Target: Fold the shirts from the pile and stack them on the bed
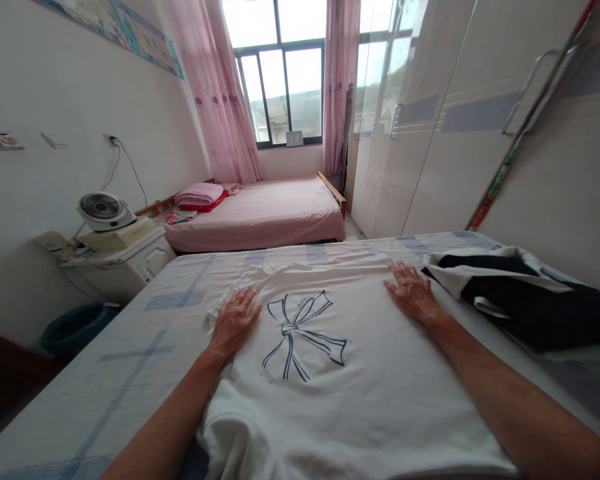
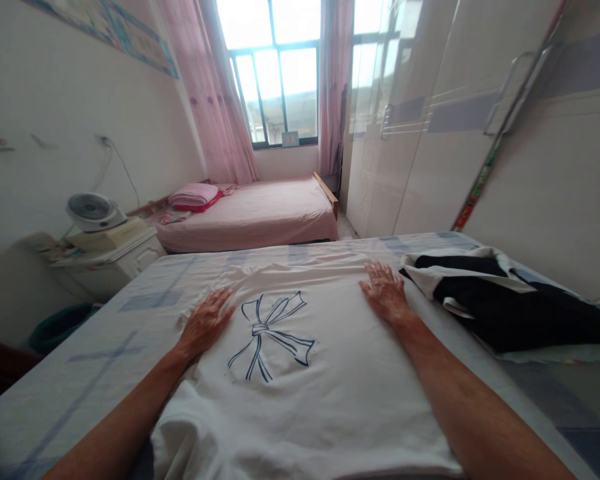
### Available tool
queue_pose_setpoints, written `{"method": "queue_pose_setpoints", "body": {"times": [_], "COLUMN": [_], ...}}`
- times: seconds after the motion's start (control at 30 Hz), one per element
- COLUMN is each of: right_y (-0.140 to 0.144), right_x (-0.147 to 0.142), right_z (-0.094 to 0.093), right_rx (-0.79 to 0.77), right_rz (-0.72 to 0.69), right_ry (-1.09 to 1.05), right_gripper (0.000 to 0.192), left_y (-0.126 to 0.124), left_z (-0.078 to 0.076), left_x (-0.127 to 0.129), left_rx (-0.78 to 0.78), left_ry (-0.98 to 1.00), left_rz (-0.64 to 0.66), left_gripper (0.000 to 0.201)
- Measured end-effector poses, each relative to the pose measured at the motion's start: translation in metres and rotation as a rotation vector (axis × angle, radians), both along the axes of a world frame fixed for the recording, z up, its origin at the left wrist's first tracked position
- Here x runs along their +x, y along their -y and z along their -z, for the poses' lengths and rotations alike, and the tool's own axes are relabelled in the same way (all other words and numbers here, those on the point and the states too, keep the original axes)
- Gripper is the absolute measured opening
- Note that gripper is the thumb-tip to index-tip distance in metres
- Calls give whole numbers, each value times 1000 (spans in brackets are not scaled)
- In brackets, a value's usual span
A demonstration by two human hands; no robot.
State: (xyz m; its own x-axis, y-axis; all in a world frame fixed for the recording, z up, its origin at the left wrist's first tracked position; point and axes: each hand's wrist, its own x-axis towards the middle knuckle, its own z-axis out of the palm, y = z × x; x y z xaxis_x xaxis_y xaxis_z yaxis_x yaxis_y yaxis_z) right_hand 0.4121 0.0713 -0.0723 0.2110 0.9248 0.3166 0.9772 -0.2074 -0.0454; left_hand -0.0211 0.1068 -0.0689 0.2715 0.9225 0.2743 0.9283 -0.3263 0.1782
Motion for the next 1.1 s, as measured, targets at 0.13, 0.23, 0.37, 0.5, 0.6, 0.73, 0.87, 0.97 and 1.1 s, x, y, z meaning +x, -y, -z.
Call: {"method": "queue_pose_setpoints", "body": {"times": [0.13, 0.23, 0.37, 0.5, 0.6, 0.73, 0.87, 0.97, 1.1], "right_y": [15, 19, 4, -2, 5, 8, -1, -7, -7], "right_x": [-56, -95, -79, -10, 28, 40, 30, 28, 34], "right_z": [-10, -10, -7, -12, -19, -24, -29, -34, -35], "right_rx": [-2, -154, -213, -137, -129, -208, -269, -168, -68], "right_rz": [-461, -768, -480, 57, 241, 260, 169, 113, 110], "right_ry": [6, -47, -88, -118, -160, -178, -285, -498, -759], "right_gripper": [55, 56, 54, 55, 55, 61, 35, 22, 31], "left_y": [5, 7, 8, 10, 11, 8, 2, -6, -15], "left_z": [-7, -6, -6, -19, -34, -42, -36, -34, -39], "left_x": [5, 9, 10, -2, -23, -51, -54, -48, -44], "left_rx": [150, 31, -82, -4, 29, -157, -182, -198, -286], "left_ry": [84, 39, 40, 80, -18, -31, 361, 563, 767], "left_rz": [164, 313, 318, 97, -274, -518, -516, -504, -476], "left_gripper": [50, 47, 48, 44, 39, 41, 27, 14, 33]}}
